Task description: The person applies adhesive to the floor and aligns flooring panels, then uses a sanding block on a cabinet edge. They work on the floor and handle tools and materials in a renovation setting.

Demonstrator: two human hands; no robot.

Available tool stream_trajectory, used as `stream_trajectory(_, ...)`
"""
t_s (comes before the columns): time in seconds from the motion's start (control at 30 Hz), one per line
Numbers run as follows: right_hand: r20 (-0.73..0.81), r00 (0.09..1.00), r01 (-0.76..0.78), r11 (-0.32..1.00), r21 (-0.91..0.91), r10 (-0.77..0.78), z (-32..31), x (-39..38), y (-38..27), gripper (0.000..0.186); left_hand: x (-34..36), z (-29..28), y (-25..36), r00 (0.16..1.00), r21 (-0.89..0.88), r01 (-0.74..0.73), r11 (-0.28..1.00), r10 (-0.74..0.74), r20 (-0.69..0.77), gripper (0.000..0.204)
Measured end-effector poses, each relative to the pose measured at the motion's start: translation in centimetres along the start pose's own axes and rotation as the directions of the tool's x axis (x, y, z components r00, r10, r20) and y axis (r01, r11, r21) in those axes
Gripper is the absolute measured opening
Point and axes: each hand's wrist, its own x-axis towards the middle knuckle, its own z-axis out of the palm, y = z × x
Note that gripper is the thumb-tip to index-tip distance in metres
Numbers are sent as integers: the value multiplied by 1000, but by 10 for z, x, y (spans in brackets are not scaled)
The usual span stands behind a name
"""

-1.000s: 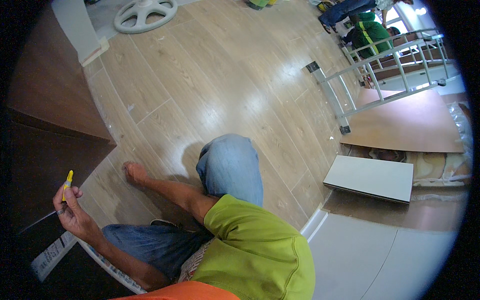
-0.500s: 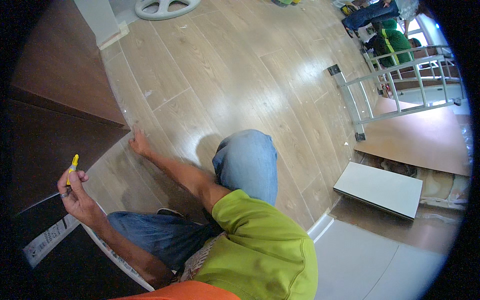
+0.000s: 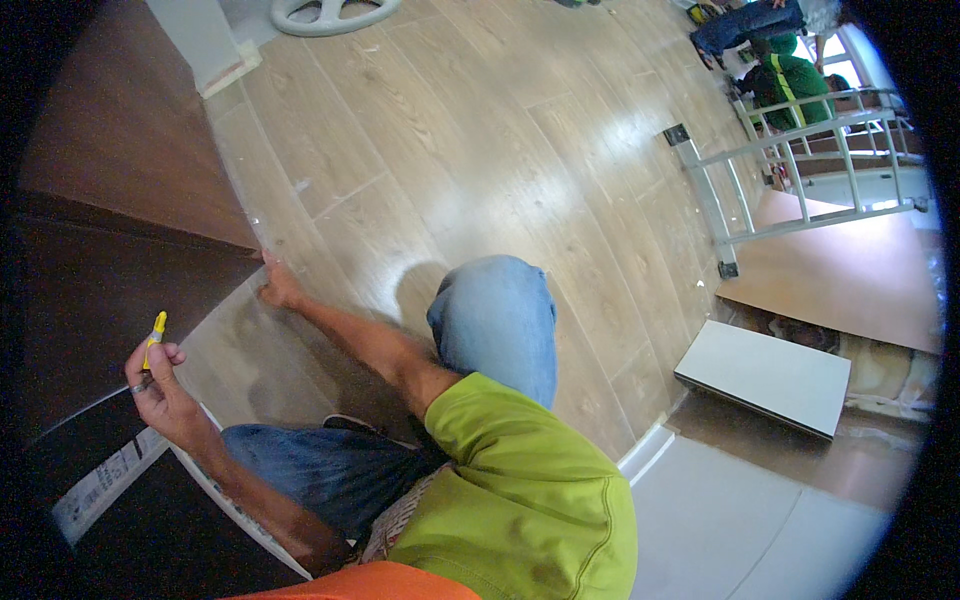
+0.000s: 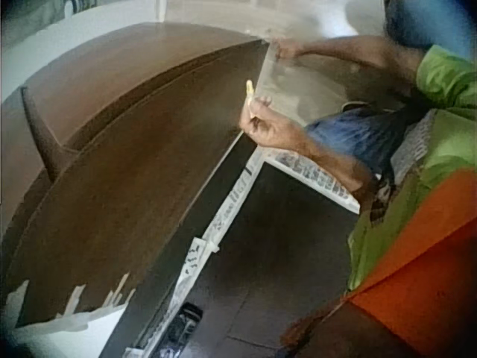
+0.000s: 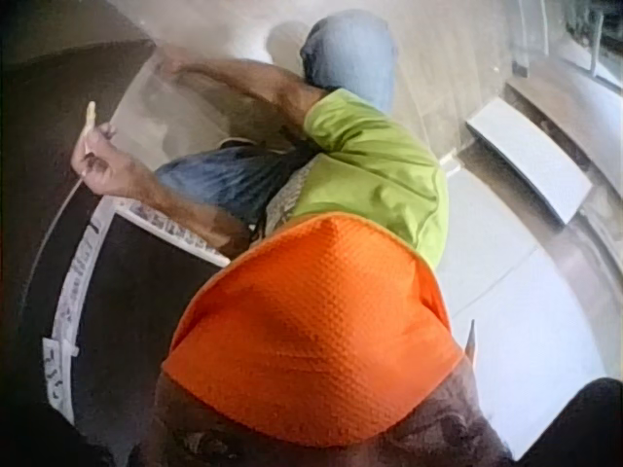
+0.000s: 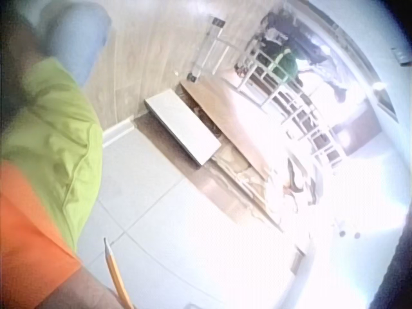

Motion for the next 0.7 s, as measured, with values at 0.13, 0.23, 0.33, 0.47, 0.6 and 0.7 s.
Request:
stream_trajectory(0.13, 2, 999, 36, 995, 89, -36, -8, 2, 2, 87, -1, -1, 4, 1000, -87, -5, 996, 5, -10, 16)
stream_trajectory(0.23, -71, 995, 71, 997, 5, -70, -12, 5, 11, 84, -2, -1, 6, 1000, -156, -16, 988, 17, 1, 16)
stream_trajectory(0.33, 149, 986, -126, 927, 355, 77, -12, -4, -20, 81, -5, -16, 2, 999, -143, 1, 990, -9, -50, 15)
stream_trajectory(0.47, -3, 999, 51, 980, 191, -52, -10, -2, 8, 79, -2, -8, 11, 1000, -147, -21, 989, 20, -10, 14)
stream_trajectory(0.6, -38, 997, 65, 990, 122, -60, -9, 0, 34, 79, -1, 2, 13, 1000, -213, -9, 977, 10, 4, 12)
stream_trajectory(0.7, 73, 996, 39, 973, 227, -57, -5, -9, -4, 75, -5, -10, 7, 996, -214, 27, 976, -46, -82, 11)
